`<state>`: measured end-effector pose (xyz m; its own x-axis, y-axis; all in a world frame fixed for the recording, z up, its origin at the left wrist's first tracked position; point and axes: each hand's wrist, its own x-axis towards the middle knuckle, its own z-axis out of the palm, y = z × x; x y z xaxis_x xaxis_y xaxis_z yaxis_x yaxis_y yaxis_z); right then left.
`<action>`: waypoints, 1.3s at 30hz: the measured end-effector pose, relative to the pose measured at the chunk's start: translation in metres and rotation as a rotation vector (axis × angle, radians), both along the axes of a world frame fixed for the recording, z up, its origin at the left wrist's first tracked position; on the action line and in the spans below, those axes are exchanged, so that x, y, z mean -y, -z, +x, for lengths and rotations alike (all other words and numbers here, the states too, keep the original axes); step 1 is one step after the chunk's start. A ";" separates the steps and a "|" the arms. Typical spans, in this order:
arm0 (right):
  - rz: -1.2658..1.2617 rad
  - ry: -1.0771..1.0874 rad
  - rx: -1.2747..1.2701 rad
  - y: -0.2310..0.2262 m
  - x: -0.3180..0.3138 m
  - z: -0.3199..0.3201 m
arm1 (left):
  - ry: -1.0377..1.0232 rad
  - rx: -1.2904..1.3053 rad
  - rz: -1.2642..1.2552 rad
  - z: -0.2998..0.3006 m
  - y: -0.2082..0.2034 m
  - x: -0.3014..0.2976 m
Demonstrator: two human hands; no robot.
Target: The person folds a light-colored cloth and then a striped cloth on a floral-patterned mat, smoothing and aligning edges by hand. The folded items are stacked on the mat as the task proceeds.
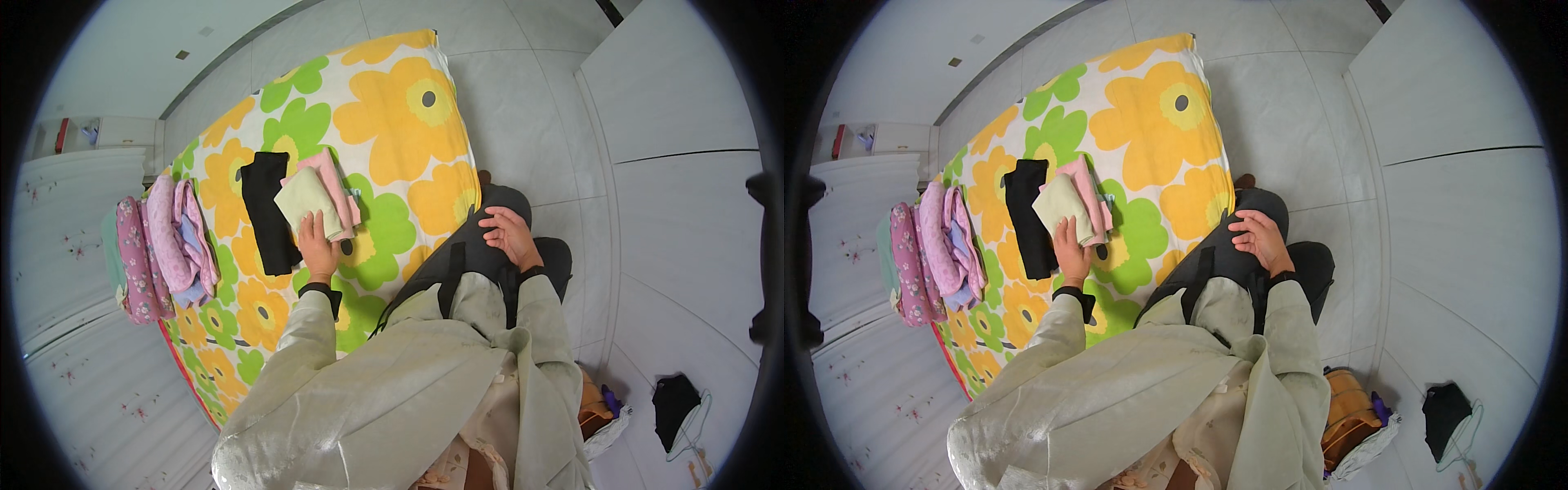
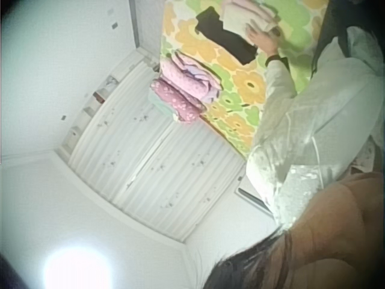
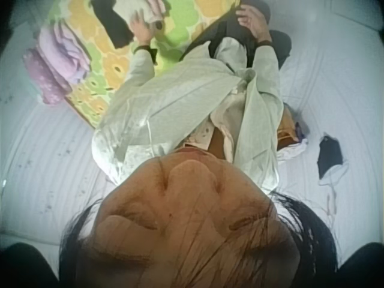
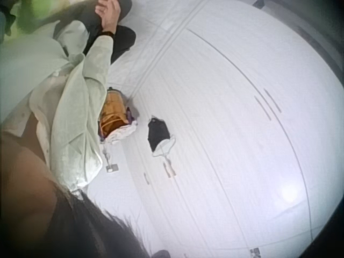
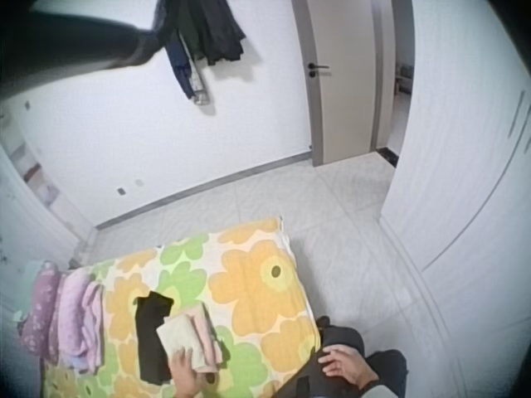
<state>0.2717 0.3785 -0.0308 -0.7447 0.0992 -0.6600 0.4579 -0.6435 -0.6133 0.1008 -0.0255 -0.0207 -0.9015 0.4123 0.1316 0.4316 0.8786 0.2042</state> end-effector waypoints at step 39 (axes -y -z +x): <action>-0.005 0.005 0.015 0.003 0.000 -0.002 | -0.092 0.079 0.351 0.005 0.015 -0.088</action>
